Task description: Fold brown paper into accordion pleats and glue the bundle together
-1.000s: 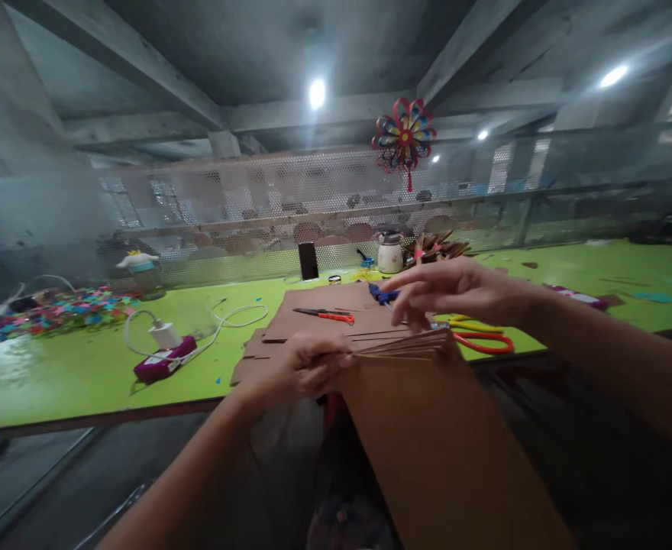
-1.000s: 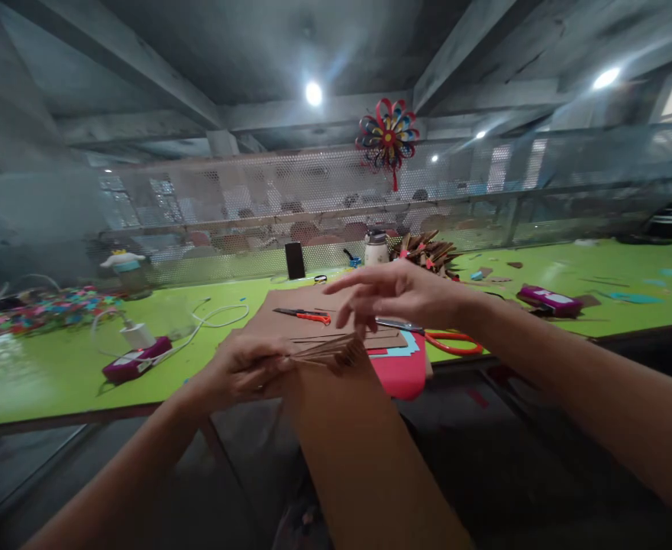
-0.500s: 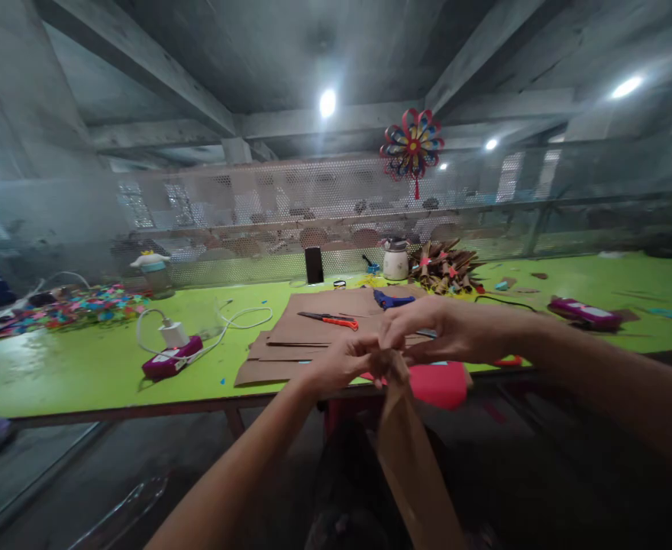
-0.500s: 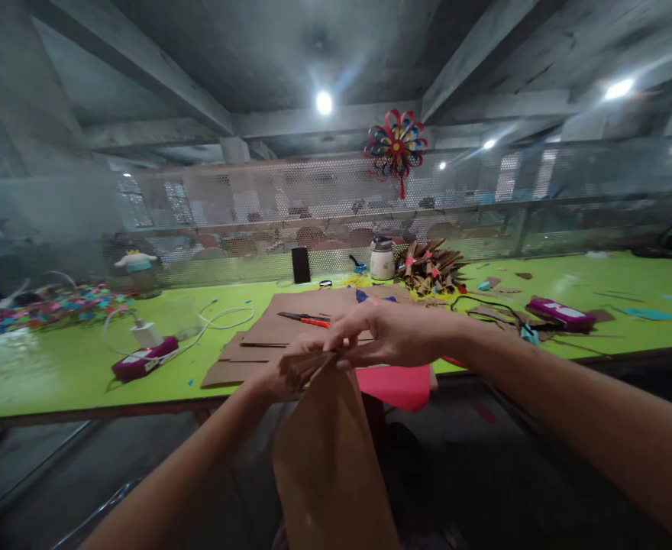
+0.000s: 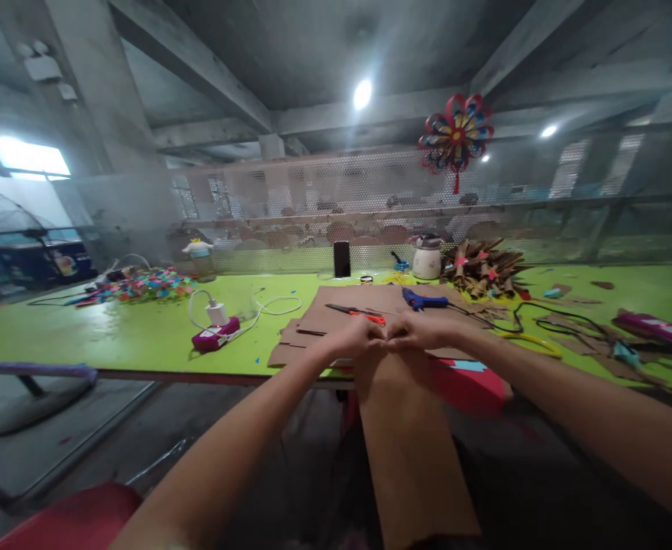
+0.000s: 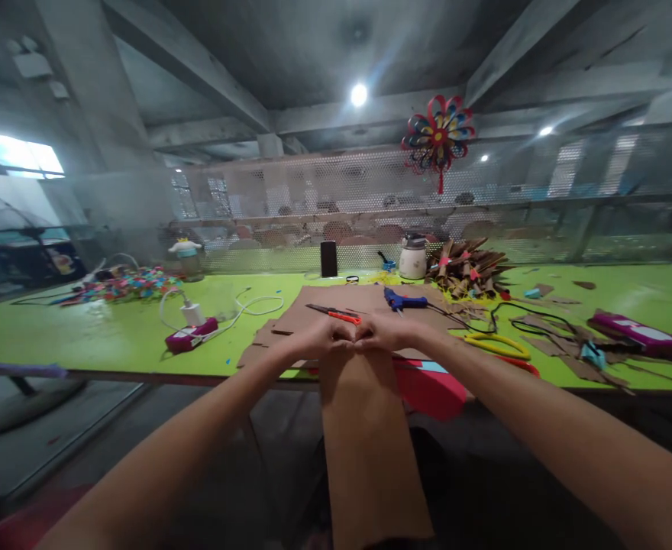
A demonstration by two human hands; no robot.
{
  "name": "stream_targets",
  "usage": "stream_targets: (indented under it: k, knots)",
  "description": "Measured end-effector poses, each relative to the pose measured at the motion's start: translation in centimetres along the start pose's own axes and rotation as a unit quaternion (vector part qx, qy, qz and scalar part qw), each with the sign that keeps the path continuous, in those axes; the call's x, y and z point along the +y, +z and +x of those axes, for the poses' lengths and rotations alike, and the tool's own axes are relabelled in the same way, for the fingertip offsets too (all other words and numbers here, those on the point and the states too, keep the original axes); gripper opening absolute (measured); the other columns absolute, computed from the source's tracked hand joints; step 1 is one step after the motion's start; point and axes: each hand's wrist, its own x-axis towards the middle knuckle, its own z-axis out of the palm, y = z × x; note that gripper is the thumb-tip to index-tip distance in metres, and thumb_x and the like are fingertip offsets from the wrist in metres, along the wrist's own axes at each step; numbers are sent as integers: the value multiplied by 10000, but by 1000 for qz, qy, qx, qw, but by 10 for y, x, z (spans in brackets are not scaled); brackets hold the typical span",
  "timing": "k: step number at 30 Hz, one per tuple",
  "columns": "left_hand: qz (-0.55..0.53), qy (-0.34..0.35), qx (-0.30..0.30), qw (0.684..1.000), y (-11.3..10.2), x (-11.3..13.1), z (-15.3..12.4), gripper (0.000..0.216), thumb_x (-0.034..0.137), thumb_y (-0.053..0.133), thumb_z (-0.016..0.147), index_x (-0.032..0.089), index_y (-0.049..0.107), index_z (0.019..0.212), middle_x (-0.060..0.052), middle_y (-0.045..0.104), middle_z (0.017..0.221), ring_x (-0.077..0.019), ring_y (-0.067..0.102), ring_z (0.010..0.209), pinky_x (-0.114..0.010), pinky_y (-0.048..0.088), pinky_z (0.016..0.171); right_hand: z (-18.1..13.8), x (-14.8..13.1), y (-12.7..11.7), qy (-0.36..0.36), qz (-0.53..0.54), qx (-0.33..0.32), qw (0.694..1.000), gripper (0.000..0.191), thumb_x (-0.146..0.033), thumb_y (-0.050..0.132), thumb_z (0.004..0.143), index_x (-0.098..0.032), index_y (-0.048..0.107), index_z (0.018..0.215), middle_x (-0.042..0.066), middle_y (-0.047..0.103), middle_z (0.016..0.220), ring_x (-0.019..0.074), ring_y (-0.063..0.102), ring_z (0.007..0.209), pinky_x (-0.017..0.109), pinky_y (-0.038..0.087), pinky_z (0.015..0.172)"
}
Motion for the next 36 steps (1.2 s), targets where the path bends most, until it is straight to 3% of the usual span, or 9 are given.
stream_targets:
  k: [7,11,19,26,36]
  knots:
    - [35,4,45,998,16,-22,4,203,244,505,741,91,625,683,5,518,583,-102,426,559,-204,310,521,-3,14,23,20,-8,81,997,346,-370,484,819,-80,670,792,9,533,609,102,412,577,211,324,533]
    - [57,2,58,997,22,-31,5,229,250,493,761,92,631,668,-1,520,562,-107,418,554,-216,321,545,-6,21,37,23,-20,132,991,301,-324,489,833,-97,681,873,53,619,733,124,488,656,231,372,610]
    - [103,-5,73,992,19,-36,-7,249,292,501,785,122,673,845,-57,619,785,-148,509,707,-226,368,634,-9,29,50,10,-69,195,978,206,-235,504,832,-123,656,916,59,630,794,131,525,713,239,388,664]
    - [157,1,71,985,12,-34,-13,214,239,508,781,116,683,786,-50,598,700,-129,504,636,-212,357,589,-9,27,54,-9,-154,215,964,177,-172,487,831,-123,644,766,74,557,812,160,490,806,260,379,696]
    - [253,42,58,965,11,-32,-28,222,218,428,836,132,621,767,-60,533,779,-118,476,592,-234,365,602,-9,25,50,-58,-271,173,945,132,-163,468,826,-109,589,837,110,556,861,197,472,824,308,375,732]
